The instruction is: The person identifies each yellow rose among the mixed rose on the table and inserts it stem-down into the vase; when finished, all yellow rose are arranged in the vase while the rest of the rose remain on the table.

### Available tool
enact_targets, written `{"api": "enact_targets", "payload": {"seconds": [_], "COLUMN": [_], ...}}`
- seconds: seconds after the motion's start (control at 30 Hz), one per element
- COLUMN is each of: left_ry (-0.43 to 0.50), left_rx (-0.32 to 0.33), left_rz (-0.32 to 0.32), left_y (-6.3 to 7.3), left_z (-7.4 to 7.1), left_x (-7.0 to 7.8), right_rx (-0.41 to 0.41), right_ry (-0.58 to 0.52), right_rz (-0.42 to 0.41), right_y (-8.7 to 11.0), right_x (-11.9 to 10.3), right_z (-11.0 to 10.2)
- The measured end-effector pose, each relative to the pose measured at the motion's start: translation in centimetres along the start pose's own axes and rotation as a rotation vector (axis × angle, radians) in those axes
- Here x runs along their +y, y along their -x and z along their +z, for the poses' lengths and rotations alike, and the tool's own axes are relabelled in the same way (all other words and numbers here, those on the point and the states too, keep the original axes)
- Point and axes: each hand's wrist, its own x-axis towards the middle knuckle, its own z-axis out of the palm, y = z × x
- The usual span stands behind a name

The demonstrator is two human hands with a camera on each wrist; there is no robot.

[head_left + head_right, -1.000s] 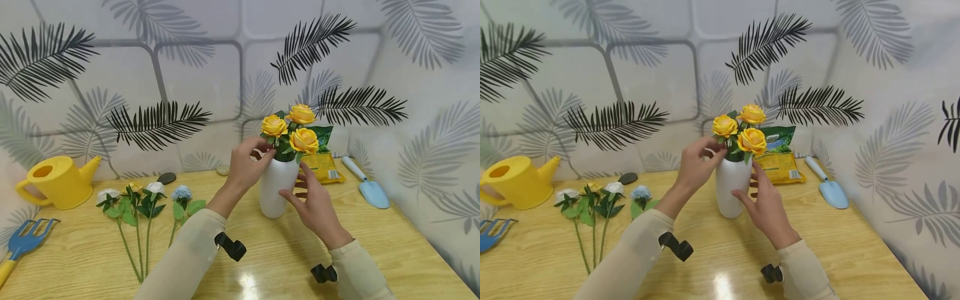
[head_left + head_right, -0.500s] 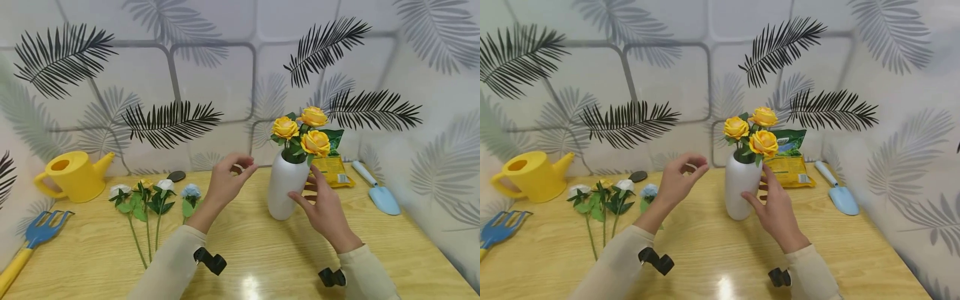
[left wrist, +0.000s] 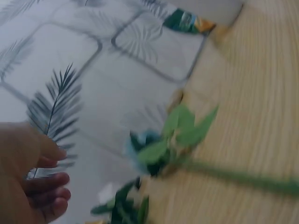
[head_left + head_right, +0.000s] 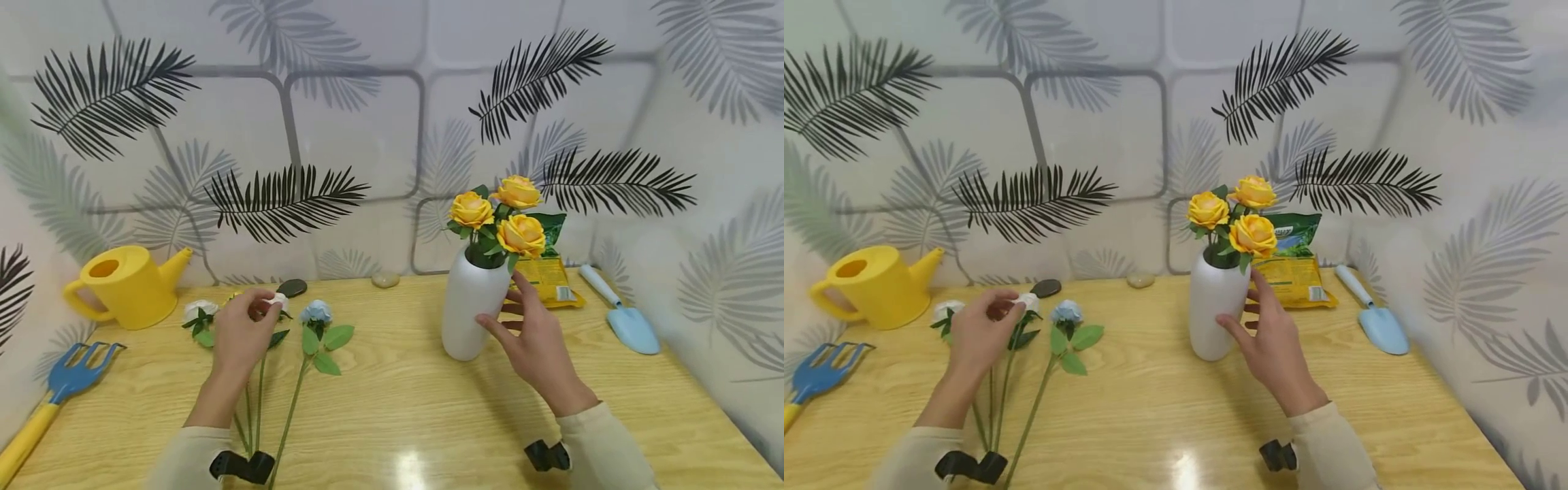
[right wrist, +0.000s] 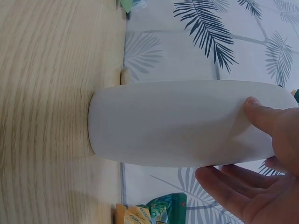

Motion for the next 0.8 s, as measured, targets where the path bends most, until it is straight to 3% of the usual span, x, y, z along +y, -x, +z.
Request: {"api": "enact_targets", "payload": {"seconds": [0.17,0.3,0.47,0.8], "left_ry": [-0.23,-0.303,-0.332,-0.3], "left_rx": [-0.086,-0.172,-0.253,-0.234], "left_rz": [-0.061,-0.087,-0.121,-0.111], "left_y": [0.9,1.2,1.3,1.7], "left_z": [-2.0,-2.4,-2.2,-1.5], "left_x": [-2.7,-3.8,-4.4,-5.3], "right_rx": [-0.001,0.001,0.001,0.007], "right_ry": [0.007,0.007,0.005,0.008], "right_rz": [0.005,0.001,0.004,-0.001], "right_y": [0.1,0.1,0.1,0.1], "right_x": [0.1,0.1,0.2,0.2], "right_z": [0.0,0.0,0.0,0.0]}}
